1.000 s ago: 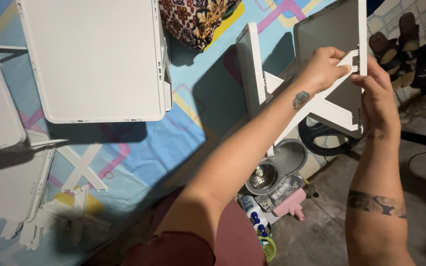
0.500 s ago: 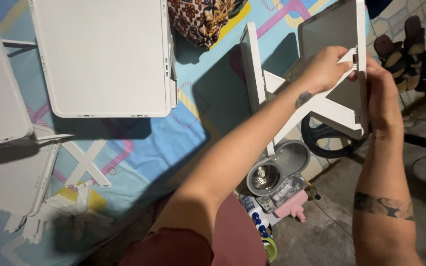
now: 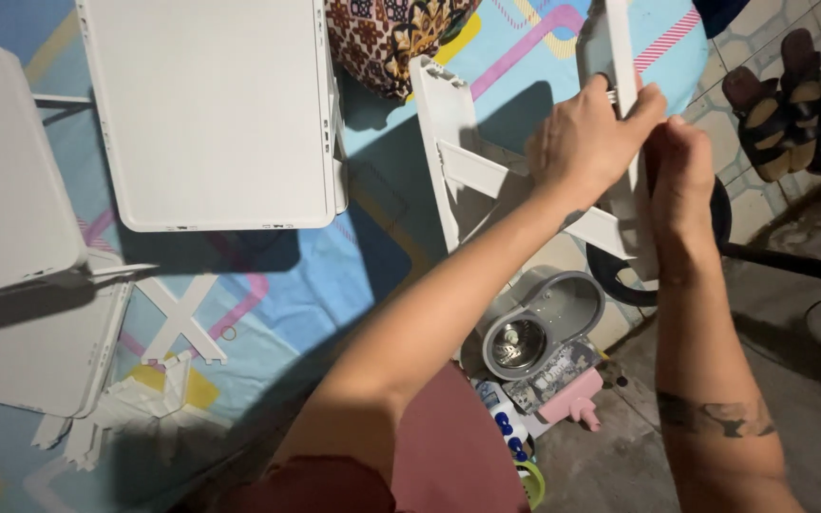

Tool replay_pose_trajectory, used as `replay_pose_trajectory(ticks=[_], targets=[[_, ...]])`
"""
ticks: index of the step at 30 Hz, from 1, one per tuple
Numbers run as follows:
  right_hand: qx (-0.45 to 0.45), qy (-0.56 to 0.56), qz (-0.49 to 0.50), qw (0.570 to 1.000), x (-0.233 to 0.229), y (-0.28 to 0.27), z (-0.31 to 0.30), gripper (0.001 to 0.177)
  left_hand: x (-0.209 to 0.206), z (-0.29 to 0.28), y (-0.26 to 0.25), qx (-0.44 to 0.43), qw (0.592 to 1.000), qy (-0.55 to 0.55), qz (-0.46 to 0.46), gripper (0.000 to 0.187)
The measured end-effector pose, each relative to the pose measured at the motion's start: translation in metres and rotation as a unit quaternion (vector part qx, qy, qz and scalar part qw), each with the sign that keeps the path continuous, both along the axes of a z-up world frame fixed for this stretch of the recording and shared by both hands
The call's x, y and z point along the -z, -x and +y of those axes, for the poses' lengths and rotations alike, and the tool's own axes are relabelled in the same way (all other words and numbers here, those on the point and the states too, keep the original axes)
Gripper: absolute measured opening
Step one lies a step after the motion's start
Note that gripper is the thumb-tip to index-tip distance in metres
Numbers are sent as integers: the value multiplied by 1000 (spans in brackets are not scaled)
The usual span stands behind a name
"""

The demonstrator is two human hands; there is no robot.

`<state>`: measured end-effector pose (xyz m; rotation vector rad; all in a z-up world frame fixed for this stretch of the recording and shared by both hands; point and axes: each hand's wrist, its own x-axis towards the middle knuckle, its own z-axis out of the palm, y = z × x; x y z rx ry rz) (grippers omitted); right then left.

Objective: Assembling a modular white plastic storage unit on a bed.

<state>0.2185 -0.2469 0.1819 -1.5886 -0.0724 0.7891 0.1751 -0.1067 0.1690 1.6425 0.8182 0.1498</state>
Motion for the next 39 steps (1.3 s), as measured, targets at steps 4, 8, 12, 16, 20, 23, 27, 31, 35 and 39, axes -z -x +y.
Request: replay_pose_trajectory(ticks=[4, 8, 12, 16, 20, 23, 27, 31, 35, 39], targets=[[14, -8, 28, 999, 12, 11, 10, 59, 11, 2, 13, 48, 998, 11, 41, 57], [19, -50, 37, 998, 35, 23, 10, 56, 21, 7, 29, -11, 999, -12, -41, 45], [14, 16, 50, 999, -1, 53, 54, 61, 23, 18, 36, 1, 998, 39, -39, 39], [-56, -1, 32, 998, 6, 45, 59, 68, 49, 22, 28, -4, 999, -31, -12, 41], [-121, -20, -18, 992, -22, 39, 59, 74, 69, 19, 11, 30, 992, 102, -66, 56], [-141, -29, 9, 990, -41, 38, 64, 76, 71, 17, 6, 27, 991, 112, -62, 64], [-172, 50, -81, 980, -54, 31, 37, 76, 46, 23, 8, 1, 989, 108, -103, 71], [-187, 84, -36, 978, -54, 25, -18, 69, 68, 25, -21, -55, 973, 145, -171, 73], [-205, 79, -213, 952, -53, 39, -24, 78, 56, 23, -26, -71, 977, 121, -159, 79], [-133, 190, -330, 915, -44, 44, -26, 54, 24, 22, 12, 25, 968, -234, -81, 73]])
